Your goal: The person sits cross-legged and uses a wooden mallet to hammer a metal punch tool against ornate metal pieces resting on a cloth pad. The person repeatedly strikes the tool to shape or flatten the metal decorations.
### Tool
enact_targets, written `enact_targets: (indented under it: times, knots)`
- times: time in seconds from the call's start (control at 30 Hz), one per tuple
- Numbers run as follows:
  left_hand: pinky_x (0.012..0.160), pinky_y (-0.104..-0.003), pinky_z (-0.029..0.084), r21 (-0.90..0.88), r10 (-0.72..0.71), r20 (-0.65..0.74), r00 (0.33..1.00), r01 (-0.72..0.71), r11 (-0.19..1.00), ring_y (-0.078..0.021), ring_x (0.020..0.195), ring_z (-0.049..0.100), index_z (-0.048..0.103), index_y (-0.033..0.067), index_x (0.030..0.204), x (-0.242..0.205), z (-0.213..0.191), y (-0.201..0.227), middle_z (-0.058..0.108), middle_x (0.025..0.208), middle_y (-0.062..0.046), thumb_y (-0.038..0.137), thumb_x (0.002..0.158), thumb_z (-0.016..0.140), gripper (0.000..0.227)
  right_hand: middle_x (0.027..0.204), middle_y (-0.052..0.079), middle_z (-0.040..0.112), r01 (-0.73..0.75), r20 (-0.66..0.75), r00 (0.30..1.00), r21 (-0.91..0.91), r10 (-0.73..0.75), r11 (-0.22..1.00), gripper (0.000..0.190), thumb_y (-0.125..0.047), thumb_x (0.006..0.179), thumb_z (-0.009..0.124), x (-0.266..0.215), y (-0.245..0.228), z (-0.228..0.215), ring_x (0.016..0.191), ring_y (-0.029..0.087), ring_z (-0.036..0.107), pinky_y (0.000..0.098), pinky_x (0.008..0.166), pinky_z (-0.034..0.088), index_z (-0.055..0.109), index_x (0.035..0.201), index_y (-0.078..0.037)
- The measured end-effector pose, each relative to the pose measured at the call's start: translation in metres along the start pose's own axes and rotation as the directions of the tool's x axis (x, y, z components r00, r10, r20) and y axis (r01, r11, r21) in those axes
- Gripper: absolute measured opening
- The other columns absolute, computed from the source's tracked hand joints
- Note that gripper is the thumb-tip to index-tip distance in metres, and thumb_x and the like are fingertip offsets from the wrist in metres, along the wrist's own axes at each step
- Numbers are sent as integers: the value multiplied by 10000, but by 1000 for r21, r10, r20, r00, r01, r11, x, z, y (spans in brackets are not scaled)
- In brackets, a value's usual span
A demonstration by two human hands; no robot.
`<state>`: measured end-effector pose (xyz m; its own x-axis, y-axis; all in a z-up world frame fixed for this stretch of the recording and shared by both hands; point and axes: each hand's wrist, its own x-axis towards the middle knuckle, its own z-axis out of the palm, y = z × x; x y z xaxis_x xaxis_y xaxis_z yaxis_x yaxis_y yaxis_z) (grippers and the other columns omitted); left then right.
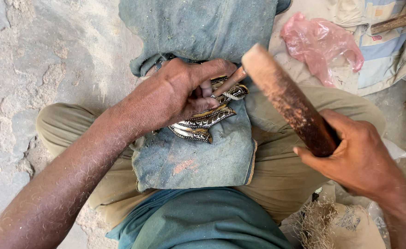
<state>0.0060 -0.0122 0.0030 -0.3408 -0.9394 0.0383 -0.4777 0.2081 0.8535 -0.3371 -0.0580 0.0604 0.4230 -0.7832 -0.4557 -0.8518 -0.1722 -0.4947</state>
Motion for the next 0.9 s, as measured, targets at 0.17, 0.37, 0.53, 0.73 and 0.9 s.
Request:
enact_targets:
  times: [0.17,0.37,0.53,0.73,0.9]
  knots:
    - [575,-423,539,-25,11,42,999,-10,1000,-216,638,732,536,173,1383,1,-1,-4,725,737,-78,138,915,756,519,763,37,653,-24,-8,1000,174,25,985,399,-91,701,852,-1,-4,6,650,117,643,303,564,589,644,1033,-18]
    - [608,-425,559,29,26,72,997,-28,999,-211,689,754,546,190,1393,3,-2,-7,733,748,-83,145,913,772,532,774,22,644,-8,-91,995,213,28,977,363,-77,718,853,-1,-7,13,669,90,598,272,580,527,627,990,3]
    - [628,-404,589,55,71,40,997,-74,996,-216,735,766,531,194,1425,6,-1,-8,766,843,-85,138,860,791,625,772,15,644,5,-134,991,216,24,976,388,-70,732,856,-4,-9,14,677,82,592,265,590,525,625,1036,0]
    - [660,-415,593,57,67,62,996,-71,996,-224,752,763,540,189,1431,8,-3,-7,777,866,-86,130,834,805,656,738,38,657,-21,-124,991,184,45,983,367,-71,737,867,-5,-12,15,658,103,617,273,585,535,634,1009,7]
    - [666,-418,599,81,65,67,996,-71,994,-226,754,758,548,202,1436,10,-3,-6,778,901,-96,117,817,811,678,755,14,665,52,-112,993,156,-35,986,403,-77,721,859,-5,-13,16,671,86,643,262,587,554,632,1045,5]
